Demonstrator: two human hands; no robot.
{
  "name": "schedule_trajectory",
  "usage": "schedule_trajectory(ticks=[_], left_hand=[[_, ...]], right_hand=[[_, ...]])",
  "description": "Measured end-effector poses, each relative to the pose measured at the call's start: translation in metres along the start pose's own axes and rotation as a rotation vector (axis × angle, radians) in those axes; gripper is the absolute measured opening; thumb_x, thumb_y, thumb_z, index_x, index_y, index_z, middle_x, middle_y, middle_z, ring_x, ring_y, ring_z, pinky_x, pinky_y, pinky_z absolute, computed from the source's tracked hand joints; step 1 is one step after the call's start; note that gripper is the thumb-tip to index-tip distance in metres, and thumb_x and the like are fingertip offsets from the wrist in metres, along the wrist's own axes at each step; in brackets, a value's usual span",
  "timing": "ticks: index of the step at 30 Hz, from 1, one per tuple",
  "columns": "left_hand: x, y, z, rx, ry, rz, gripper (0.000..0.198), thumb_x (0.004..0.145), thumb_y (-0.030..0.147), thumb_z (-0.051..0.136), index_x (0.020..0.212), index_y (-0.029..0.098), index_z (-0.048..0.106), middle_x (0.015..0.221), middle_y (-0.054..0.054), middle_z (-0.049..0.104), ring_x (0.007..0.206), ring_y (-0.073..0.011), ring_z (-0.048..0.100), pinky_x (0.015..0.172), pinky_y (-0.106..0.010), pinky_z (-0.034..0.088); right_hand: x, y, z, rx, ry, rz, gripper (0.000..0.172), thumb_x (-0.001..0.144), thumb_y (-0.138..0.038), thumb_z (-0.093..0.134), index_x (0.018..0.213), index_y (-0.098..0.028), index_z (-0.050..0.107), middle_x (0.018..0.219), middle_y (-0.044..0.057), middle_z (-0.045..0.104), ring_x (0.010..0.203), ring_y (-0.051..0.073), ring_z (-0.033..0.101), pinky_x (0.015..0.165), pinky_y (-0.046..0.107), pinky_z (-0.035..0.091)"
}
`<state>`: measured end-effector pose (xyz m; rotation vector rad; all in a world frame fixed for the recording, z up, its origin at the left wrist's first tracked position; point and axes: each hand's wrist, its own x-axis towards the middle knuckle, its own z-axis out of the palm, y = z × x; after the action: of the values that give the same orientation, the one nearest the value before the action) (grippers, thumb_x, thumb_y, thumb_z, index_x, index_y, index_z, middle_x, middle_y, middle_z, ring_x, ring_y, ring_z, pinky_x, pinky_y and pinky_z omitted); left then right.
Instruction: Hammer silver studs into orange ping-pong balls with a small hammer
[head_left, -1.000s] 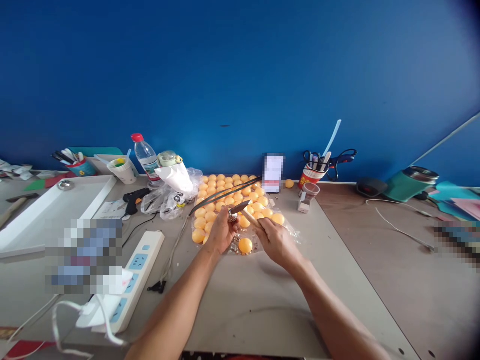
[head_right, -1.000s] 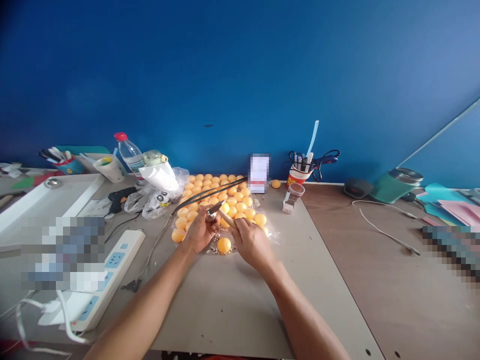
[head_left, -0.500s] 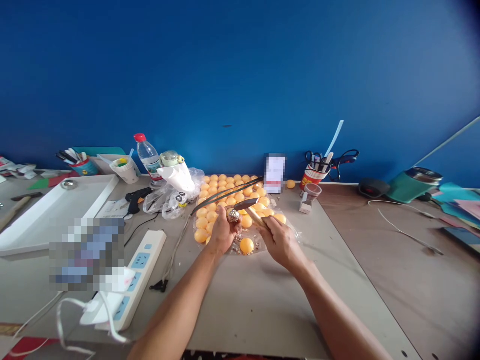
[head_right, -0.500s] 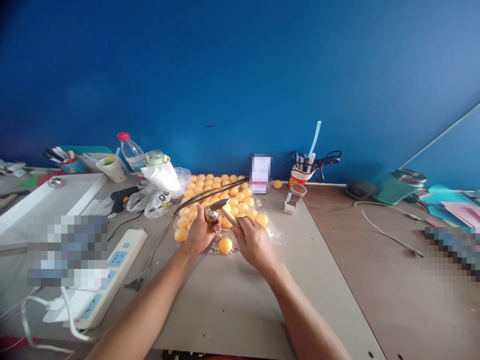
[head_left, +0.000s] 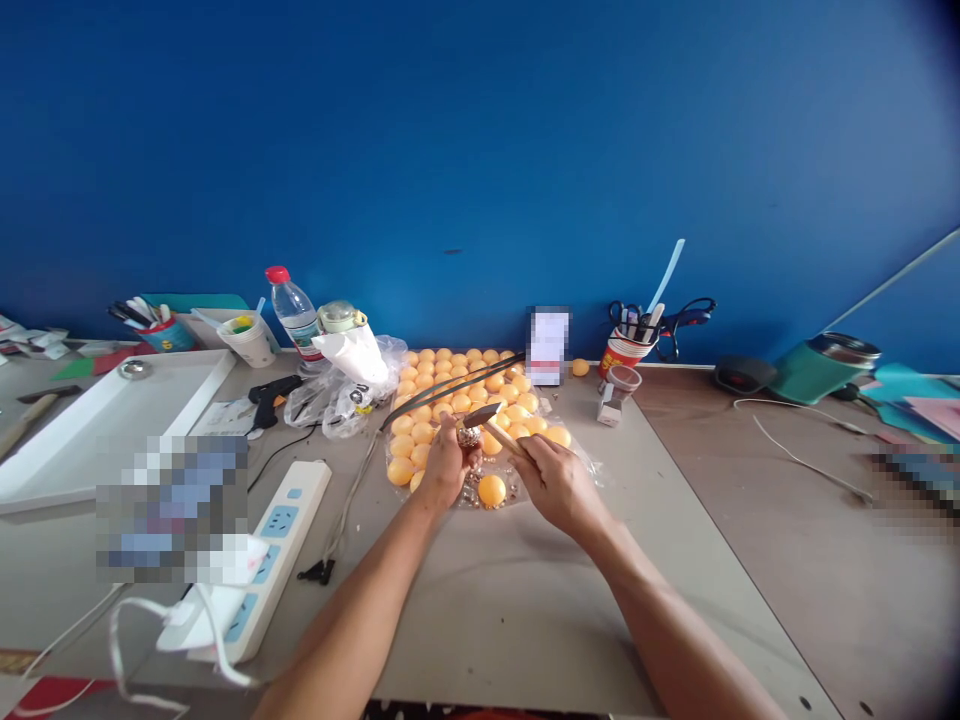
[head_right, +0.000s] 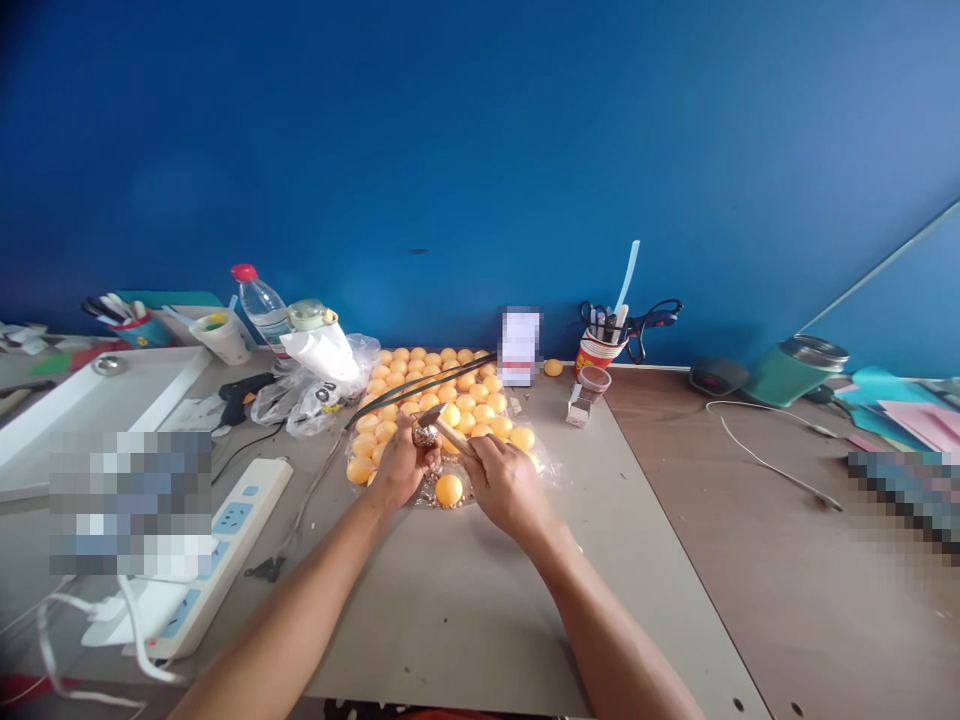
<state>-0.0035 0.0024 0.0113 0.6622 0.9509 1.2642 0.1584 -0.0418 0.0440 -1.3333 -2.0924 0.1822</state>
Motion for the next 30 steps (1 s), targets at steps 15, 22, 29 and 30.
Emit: schedule_trajectory(ticks=[15,22,29,30], left_hand=[[0.000,-0.003,0.000,-0.029,-0.062,0.045,0.057,0.082,0.072,0.041,0.089,0.018,0.057,0.057,0.000,0.058,0.040,-0.0097,0.043,0.042,-0.023,0.034],[0.000,-0.005,0.000,0.013,-0.020,0.031,0.057,0.081,0.072,0.044,0.079,0.017,0.056,0.053,-0.001,0.056,0.039,-0.0099,0.042,0.041,-0.023,0.035],[-0.001,0.005,0.001,-0.054,-0.013,-0.008,0.055,0.082,0.071,0.045,0.086,0.017,0.057,0.054,0.001,0.056,0.038,-0.0082,0.040,0.042,-0.022,0.034],[-0.002,0.006,0.002,-0.053,-0.005,-0.015,0.055,0.082,0.071,0.044,0.086,0.017,0.057,0.054,0.001,0.055,0.037,-0.0082,0.040,0.041,-0.022,0.034]], right_hand=[[0.002,0.003,-0.005,0.068,0.095,0.070,0.020,0.092,-0.027,0.045,0.073,-0.021,0.045,0.068,0.000,0.052,0.061,0.014,0.046,0.057,0.024,0.034],[0.003,0.003,-0.008,0.100,-0.013,0.116,0.025,0.090,-0.027,0.046,0.066,-0.022,0.041,0.061,-0.002,0.049,0.055,0.013,0.041,0.052,0.024,0.030],[0.004,0.002,-0.011,0.128,-0.036,0.086,0.025,0.090,-0.027,0.046,0.066,-0.022,0.041,0.060,-0.002,0.048,0.053,0.012,0.040,0.050,0.024,0.030],[0.004,0.001,-0.011,0.130,-0.042,0.083,0.025,0.090,-0.027,0.046,0.066,-0.022,0.040,0.060,-0.002,0.047,0.053,0.012,0.040,0.050,0.024,0.030]])
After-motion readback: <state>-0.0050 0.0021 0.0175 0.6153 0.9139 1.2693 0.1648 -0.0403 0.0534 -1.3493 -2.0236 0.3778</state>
